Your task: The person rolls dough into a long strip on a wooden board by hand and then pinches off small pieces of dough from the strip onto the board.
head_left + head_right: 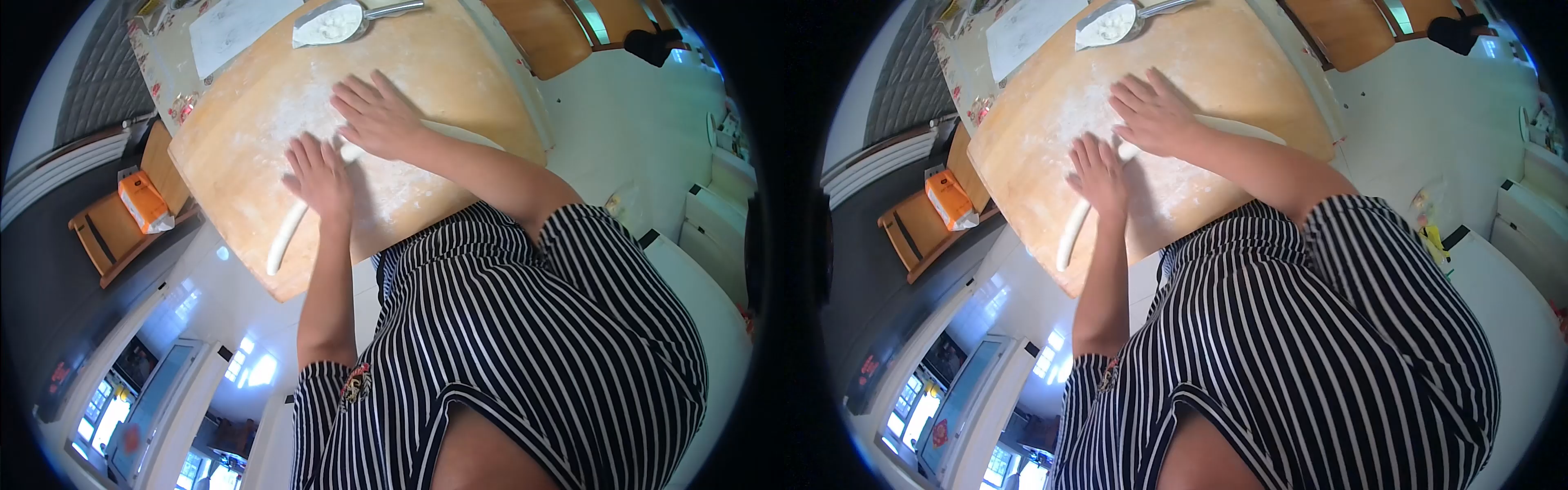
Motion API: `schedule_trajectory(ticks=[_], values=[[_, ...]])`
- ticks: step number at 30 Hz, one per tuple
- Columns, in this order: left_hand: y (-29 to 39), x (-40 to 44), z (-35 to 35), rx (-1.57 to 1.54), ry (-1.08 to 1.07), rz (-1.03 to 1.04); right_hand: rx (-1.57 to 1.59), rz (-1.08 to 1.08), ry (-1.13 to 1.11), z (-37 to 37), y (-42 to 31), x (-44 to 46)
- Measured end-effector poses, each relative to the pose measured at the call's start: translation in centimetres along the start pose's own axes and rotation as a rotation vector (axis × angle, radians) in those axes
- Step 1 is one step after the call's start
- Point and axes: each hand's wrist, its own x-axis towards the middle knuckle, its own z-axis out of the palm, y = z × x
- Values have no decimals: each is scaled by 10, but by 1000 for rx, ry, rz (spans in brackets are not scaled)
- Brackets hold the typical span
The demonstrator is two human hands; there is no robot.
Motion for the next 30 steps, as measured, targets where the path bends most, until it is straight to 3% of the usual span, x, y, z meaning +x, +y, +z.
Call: schedule_trajectory(ticks=[1, 3, 4, 7, 9, 11, 12, 13, 15, 17, 19, 21, 25, 27, 30], values=[[6, 27, 13, -19, 67, 66, -6, 6, 3, 6, 1, 12], [28, 54, 19, 18, 3, 91, -91, 78, 7, 7, 6, 24], [31, 56, 24, -1, 14, 167, -153, 154, -96, 3, 4, 20], [38, 21, 16, 24, -54, 431, -63, 96, -130, -18, 14, -41], [40, -30, -10, 46, -208, 555, 27, -56, -276, -51, 19, -84], [22, -86, -8, 74, -194, 651, 195, -326, -386, -47, 33, -142], [5, -108, -3, 204, -331, 682, 193, -318, -383, -50, 41, -155], [-13, -122, 7, 140, -265, 714, 239, -344, -451, -53, 48, -164], [10, -104, 2, 109, -368, 556, 291, -370, -523, -56, 52, -156], [44, -59, -1, 26, -108, 449, -104, -95, -412, -59, 56, -97], [57, 1, 18, 22, 1, 230, -116, 90, -259, -36, 71, -46], [66, 54, 23, 18, 80, 74, -138, 94, -42, -22, 82, -11], [61, 66, 16, 37, 60, 304, -172, 258, 26, -11, 71, -7], [50, 21, 10, 67, -117, 566, -192, 55, -242, -37, 60, -46], [39, -67, -4, 90, -215, 625, 52, -37, -270, -74, 54, -132]])
